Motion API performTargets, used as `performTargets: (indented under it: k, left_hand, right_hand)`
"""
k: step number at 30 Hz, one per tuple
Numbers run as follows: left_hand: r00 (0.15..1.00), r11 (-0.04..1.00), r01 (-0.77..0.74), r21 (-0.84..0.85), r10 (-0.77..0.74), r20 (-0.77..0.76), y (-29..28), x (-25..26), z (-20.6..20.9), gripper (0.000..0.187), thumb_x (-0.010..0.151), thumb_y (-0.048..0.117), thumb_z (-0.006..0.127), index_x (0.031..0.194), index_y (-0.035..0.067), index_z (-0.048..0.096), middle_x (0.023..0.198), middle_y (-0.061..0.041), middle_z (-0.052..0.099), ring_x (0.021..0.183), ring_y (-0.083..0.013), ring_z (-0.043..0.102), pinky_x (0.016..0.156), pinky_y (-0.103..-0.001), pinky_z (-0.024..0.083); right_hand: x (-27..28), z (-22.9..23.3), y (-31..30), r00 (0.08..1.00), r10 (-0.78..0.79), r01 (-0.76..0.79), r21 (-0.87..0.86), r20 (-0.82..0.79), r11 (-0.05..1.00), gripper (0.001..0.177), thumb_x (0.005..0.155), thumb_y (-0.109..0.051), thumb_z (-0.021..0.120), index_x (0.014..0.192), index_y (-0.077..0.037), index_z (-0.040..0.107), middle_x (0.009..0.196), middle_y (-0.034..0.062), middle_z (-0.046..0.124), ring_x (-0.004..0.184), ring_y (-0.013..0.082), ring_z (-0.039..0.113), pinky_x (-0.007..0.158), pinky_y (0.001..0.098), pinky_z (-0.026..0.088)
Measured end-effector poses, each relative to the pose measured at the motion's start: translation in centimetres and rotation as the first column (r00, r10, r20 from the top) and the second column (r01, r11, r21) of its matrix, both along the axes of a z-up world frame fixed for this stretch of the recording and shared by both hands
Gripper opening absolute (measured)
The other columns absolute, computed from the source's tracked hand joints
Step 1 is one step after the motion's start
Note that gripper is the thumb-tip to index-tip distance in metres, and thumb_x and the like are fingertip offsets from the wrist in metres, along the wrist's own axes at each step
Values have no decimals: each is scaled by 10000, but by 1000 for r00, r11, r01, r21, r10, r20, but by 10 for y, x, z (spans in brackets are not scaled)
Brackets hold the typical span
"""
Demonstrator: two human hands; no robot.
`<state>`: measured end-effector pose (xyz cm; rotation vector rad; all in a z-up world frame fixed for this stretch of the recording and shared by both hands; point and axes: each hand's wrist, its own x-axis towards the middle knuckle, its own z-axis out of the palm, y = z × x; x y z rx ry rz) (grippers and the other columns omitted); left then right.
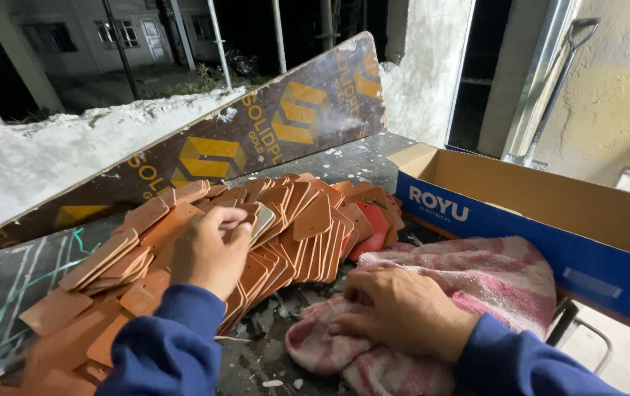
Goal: The person cleans a pile of leather patches by hand using a cloth.
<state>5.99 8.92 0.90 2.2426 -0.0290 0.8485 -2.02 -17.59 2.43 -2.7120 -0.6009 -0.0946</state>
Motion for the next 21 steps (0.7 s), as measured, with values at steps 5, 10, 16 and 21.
performTargets:
  k: [5,10,16,21]
  left_hand:
    - [985,913,-152,378,172,-20,26,26,-16,700,661,472,877,1194,54,700,1177,-203,672,1105,-410,620,922,-511,481]
    - [852,879,-27,476,270,-449,26,21,4,624,759,557,816,1233,163,724,1229,-108,724,1157,-304,679,1025,-435,521]
    - [912,892,-96,442,256,-319,53,28,28,362,913,500,667,1062,201,806,1056,-144,772,996,-347,727,897,-469,560]
    - [956,913,-287,291,294,21,66,10,57,410,1106,423,602,1018,62,776,972,-220,762,922,-391,725,792,-486,567]
  right_hand:
    - [0,4,2,996,-52,48,-66,-65,997,507,773,-581,703,1099,-194,706,1020,53,732,1012,274,697,846,431,539]
    - [-1,-2,-3,999,-37,35,-32,-37,999,473,786,-568,696,1083,-200,711,1004,54,736,988,275,707,837,432,541]
    - [2,-7,-7,999,-31,30,-20,-28,999,408,810,-521,686,1027,-178,718,949,56,743,949,277,720,812,426,554]
    - [18,-11,-16,948,197,-236,135,250,962,248,808,-328,732,926,-113,771,925,76,751,890,283,725,770,399,569]
